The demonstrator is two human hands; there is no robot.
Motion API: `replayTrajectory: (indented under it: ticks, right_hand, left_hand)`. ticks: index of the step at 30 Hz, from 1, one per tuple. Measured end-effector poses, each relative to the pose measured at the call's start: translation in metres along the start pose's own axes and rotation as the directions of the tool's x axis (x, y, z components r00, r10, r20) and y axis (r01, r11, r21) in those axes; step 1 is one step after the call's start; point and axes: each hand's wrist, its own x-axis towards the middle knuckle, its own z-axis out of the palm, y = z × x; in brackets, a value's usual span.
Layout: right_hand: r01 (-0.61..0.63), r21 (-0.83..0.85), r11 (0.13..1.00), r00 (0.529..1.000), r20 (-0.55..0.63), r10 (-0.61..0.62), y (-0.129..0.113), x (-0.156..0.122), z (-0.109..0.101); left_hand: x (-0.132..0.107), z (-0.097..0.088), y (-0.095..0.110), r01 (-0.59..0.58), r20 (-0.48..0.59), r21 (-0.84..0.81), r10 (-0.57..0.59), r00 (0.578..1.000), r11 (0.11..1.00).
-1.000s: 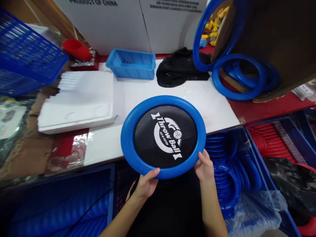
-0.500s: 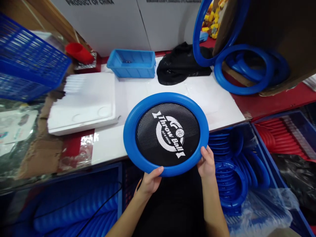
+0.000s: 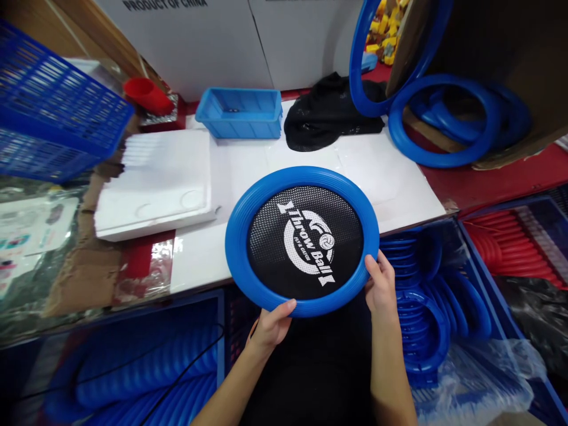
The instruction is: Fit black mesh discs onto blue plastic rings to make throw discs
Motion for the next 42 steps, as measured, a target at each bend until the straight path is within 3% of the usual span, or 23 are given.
replayTrajectory:
  ticks: [8, 15, 18, 24, 30, 33, 37, 42]
  right_hand:
    - [0.025, 0.05, 0.998, 0.998, -0.061, -0.022, 0.004, -0.002, 0.006]
    - [0.08, 0.066, 0.995, 0.994, -0.077, -0.075, 0.012, -0.006, 0.021]
    - [0.112, 0.056, 0.992, 0.991, -0.086, -0.107, 0.014, -0.011, 0.029]
    - [0.095, 0.011, 0.995, 0.992, -0.082, -0.094, 0.005, -0.023, 0.035]
    - [0.165, -0.028, 0.986, 0.974, -0.154, -0.168, 0.009, -0.024, 0.031]
    - [0.249, -0.137, 0.959, 0.951, -0.156, -0.269, 0.01, -0.022, 0.03]
    - [0.407, -0.289, 0.867, 0.886, -0.106, -0.452, 0.005, -0.025, 0.029]
    - [0.421, -0.375, 0.826, 0.887, -0.023, -0.462, 0.001, -0.029, 0.026]
  left_hand:
    - [-0.006, 0.006, 0.003, 0.01, -0.048, -0.004, -0.01, 0.999, 1.0]
    - [-0.026, 0.041, 0.003, -0.071, -0.257, -0.069, 0.051, 0.965, 0.995]
    - [-0.023, 0.05, 0.009, -0.111, -0.286, -0.099, 0.079, 0.955, 0.989]
    - [-0.016, 0.042, 0.022, -0.102, -0.222, -0.051, 0.088, 0.971, 0.993]
    - [-0.018, 0.041, 0.023, -0.088, -0.227, -0.04, 0.077, 0.971, 0.995]
    - [-0.017, 0.041, 0.023, -0.09, -0.231, -0.038, 0.079, 0.97, 0.995]
    - [-0.016, 0.039, 0.021, -0.082, -0.236, -0.049, 0.068, 0.969, 0.995]
    - [-0.015, 0.037, 0.019, -0.09, -0.226, -0.052, 0.076, 0.971, 0.995]
